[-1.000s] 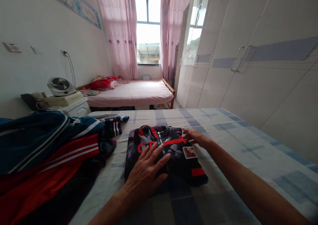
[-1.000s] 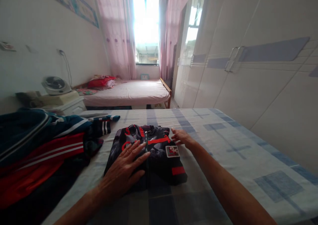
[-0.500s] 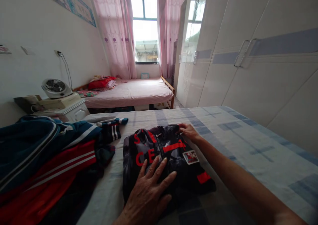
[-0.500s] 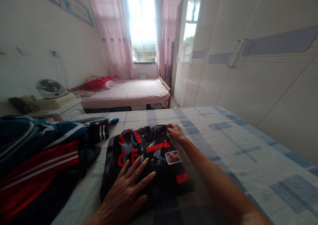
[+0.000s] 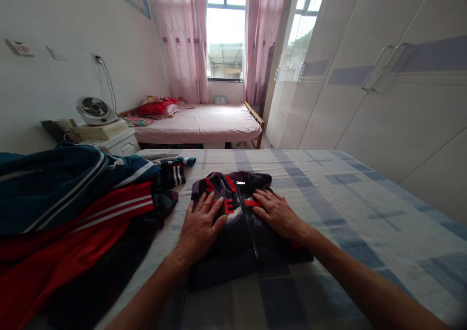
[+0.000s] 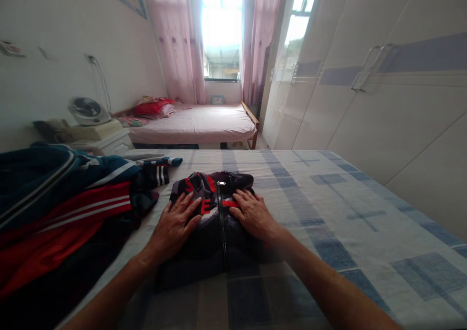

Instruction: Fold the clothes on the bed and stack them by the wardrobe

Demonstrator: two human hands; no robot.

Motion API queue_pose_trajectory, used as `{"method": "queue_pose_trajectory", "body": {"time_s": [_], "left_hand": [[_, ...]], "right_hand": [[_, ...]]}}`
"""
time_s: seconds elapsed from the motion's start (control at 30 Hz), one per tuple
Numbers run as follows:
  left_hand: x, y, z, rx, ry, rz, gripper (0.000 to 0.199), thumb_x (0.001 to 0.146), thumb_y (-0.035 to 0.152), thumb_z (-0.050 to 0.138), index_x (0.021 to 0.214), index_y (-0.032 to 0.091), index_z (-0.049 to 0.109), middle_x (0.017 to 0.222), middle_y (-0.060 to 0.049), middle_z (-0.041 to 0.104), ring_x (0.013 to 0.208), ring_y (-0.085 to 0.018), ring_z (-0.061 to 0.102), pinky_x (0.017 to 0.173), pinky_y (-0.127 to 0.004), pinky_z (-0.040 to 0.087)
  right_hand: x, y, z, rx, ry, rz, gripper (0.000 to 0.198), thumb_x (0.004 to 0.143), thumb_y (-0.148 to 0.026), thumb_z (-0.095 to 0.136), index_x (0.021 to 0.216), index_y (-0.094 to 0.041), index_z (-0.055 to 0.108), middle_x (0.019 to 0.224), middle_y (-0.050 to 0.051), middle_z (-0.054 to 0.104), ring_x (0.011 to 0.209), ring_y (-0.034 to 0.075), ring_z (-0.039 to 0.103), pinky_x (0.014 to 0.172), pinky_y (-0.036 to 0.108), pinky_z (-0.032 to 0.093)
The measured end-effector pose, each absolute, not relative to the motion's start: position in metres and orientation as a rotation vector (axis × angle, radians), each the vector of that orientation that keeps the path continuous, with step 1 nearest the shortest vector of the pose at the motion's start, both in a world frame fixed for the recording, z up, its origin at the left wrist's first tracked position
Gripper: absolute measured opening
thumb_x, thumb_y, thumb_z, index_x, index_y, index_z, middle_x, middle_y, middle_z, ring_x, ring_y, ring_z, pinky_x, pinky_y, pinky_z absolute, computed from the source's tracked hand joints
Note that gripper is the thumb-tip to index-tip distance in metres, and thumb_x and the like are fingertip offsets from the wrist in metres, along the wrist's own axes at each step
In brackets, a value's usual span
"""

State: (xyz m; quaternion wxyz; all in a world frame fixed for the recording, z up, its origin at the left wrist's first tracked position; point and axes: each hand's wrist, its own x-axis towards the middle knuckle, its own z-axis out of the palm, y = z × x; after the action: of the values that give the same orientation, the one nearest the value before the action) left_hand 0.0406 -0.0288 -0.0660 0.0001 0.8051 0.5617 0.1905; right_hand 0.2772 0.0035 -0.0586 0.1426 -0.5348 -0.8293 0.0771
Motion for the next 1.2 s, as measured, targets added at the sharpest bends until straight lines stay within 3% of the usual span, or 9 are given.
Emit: {"method": "queue_pose_trajectory", "body": {"time_s": [0.17,0.37,0.6,0.67,0.8,1.0,1.2], "left_hand": [[0.03,0.005,-0.068,2.35,1.903,0.612,0.053,0.09,0.052,0.035,0.136,0.027,0.044,0.152,-0.008,0.028,0.141,-0.031,0.017,0.108,-0.06,0.013],[0.02,0.02,-0.089,2.201,1.921,0.667,0.056,0.092,0.048,0.032,0.139,0.02,0.039,0.15,-0.01,0.031,0.138,-0.028,0.026,0.109,-0.051,0.024],[0.009,0.022,-0.095,2.174,1.884,0.819,0.051,0.094,0.041,0.029,0.134,0.016,0.046,0.145,-0.01,0.04,0.135,-0.021,0.034,0.111,-0.041,0.026],[0.006,0.026,-0.099,2.13,1.894,0.879,0.052,0.093,0.041,0.028,0.133,0.014,0.047,0.144,-0.012,0.042,0.134,-0.021,0.035,0.111,-0.04,0.028],[0.0,0.035,-0.11,2.049,1.906,0.983,0.056,0.092,0.043,0.027,0.132,0.01,0.047,0.141,-0.014,0.044,0.134,-0.022,0.036,0.111,-0.038,0.028],[-0.002,0.039,-0.117,2.026,1.884,1.042,0.058,0.089,0.046,0.028,0.129,0.01,0.05,0.139,-0.014,0.048,0.132,-0.023,0.039,0.111,-0.039,0.029],[-0.006,0.043,-0.12,2.029,1.864,1.035,0.065,0.086,0.049,0.026,0.128,0.006,0.051,0.136,-0.017,0.049,0.13,-0.027,0.041,0.11,-0.043,0.031]], "right_hand": [[0.267,0.033,-0.039,-1.414,-2.311,-0.003,0.054,0.093,-0.046,0.035,0.141,-0.023,0.038,0.152,0.005,0.026,0.142,0.023,0.013,0.113,0.044,0.011],[0.27,0.064,-0.079,-1.654,-2.26,0.367,0.061,0.092,-0.049,0.031,0.143,-0.017,0.034,0.152,0.007,0.027,0.14,0.023,0.019,0.112,0.044,0.018],[0.313,0.043,-0.068,-1.683,-1.763,0.453,0.053,0.086,-0.038,0.042,0.131,-0.011,0.048,0.142,0.017,0.041,0.134,0.025,0.034,0.111,0.04,0.025],[0.328,0.026,-0.064,-1.727,-1.558,0.604,0.049,0.084,-0.038,0.047,0.126,-0.013,0.052,0.135,0.016,0.049,0.125,0.026,0.046,0.106,0.041,0.033],[0.344,-0.008,-0.057,-1.553,-1.249,1.292,0.038,0.083,-0.043,0.052,0.108,-0.015,0.058,0.113,0.014,0.064,0.1,0.024,0.062,0.084,0.037,0.049],[0.341,-0.023,-0.047,-1.346,-1.172,1.589,0.037,0.08,-0.044,0.061,0.102,-0.014,0.062,0.1,0.009,0.069,0.086,0.017,0.065,0.073,0.027,0.05],[0.321,-0.023,-0.048,-0.903,-0.747,1.96,0.043,0.086,-0.043,0.054,0.11,-0.008,0.06,0.095,0.011,0.071,0.084,0.02,0.068,0.084,0.034,0.049]]}}
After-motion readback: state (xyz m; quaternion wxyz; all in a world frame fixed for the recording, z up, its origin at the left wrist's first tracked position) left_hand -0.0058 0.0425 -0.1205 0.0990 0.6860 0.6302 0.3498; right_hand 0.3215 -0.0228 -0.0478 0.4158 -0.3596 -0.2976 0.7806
